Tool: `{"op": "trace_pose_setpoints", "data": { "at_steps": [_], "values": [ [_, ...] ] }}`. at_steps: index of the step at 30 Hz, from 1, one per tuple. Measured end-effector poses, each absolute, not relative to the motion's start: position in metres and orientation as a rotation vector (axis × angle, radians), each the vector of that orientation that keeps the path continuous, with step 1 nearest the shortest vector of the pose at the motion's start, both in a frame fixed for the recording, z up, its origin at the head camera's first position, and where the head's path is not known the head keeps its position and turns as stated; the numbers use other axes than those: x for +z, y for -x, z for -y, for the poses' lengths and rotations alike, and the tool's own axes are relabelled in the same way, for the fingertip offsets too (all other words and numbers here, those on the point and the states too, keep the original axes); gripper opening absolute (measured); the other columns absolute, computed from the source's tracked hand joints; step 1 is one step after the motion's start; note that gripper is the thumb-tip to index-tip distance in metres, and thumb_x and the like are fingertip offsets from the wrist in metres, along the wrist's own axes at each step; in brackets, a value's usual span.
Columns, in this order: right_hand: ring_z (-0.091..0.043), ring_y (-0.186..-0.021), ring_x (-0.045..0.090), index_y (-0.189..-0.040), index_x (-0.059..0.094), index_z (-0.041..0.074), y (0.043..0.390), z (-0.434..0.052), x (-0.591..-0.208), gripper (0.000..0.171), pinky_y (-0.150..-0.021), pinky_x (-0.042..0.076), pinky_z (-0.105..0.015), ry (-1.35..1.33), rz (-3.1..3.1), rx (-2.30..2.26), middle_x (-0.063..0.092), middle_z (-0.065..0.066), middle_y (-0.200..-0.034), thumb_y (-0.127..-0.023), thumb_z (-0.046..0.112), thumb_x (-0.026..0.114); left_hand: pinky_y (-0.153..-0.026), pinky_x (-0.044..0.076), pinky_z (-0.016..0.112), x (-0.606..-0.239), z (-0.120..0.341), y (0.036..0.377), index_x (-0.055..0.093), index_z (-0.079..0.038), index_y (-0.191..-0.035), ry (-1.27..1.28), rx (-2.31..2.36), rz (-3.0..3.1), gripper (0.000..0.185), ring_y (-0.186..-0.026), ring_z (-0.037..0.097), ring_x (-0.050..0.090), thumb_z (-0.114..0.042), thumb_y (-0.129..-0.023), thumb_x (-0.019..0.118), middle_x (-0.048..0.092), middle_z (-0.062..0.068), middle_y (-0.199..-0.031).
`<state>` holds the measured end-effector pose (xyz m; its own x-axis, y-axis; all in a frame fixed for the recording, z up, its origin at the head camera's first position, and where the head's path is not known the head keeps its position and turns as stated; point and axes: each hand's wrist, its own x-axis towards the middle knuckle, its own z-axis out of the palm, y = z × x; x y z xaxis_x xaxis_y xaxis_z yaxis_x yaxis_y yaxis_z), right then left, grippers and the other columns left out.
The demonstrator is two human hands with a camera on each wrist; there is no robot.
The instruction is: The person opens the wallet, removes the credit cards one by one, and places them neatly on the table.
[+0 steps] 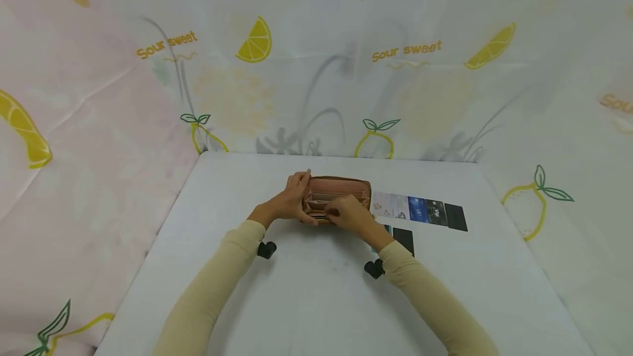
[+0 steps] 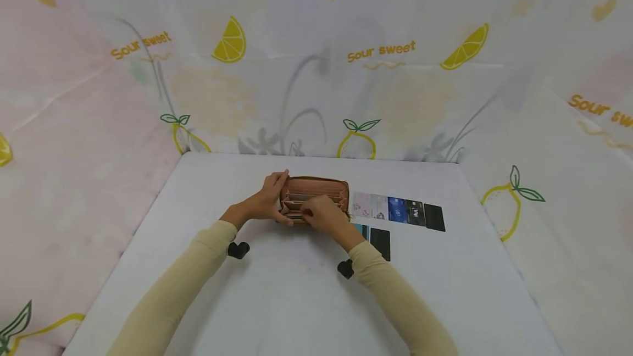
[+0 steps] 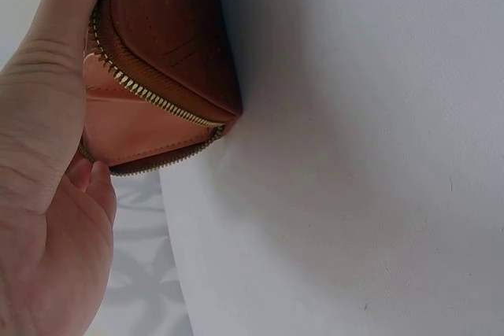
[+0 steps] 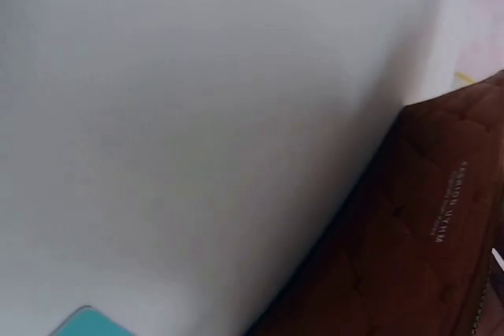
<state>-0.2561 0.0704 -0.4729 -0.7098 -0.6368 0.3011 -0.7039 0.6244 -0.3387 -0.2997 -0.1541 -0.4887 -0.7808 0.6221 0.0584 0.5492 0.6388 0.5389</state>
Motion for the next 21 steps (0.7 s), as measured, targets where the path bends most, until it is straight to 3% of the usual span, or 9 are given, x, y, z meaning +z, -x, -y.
{"op": "trace_pose_setpoints", "data": {
  "at_steps": [4, 12, 21],
  "values": [
    [-0.008, -0.064, 0.058, -0.084, 0.074, 0.008, 0.258, -0.068, -0.476, 0.008, -0.06, 0.048, -0.023, -1.168, 2.711, 0.562, 0.067, 0.002, -0.074, -0.084, 0.0, 0.074, -0.108, 0.03, 0.047, -0.487, 0.153, 0.3, -0.008, 0.0, -0.154, -0.98, 0.815, -2.724, 0.145, -0.131, 0.03, 0.017, -0.058, -0.061, 0.087, 0.009, 0.016, -0.152],
    [-0.015, -0.077, 0.064, -0.085, 0.077, 0.015, 0.256, -0.058, -0.475, 0.007, -0.067, 0.053, -0.025, -1.302, 2.534, 0.068, 0.066, -0.001, -0.08, -0.086, 0.021, 0.074, -0.108, 0.03, 0.046, -0.487, 0.153, 0.301, -0.011, -0.003, -0.154, -0.976, 0.788, -2.73, 0.144, -0.131, 0.029, 0.016, -0.06, -0.063, 0.085, 0.008, 0.015, -0.153],
    [-0.015, -0.071, 0.062, -0.082, 0.076, 0.01, 0.253, -0.055, -0.476, 0.012, -0.062, 0.052, -0.025, -1.241, 2.488, 0.027, 0.064, -0.004, -0.08, -0.084, 0.021, 0.077, -0.109, 0.028, 0.046, -0.489, 0.153, 0.301, -0.009, 0.0, -0.154, -0.972, 0.801, -2.73, 0.143, -0.132, 0.029, 0.015, -0.058, -0.064, 0.085, 0.007, 0.016, -0.154]
  ]
}}
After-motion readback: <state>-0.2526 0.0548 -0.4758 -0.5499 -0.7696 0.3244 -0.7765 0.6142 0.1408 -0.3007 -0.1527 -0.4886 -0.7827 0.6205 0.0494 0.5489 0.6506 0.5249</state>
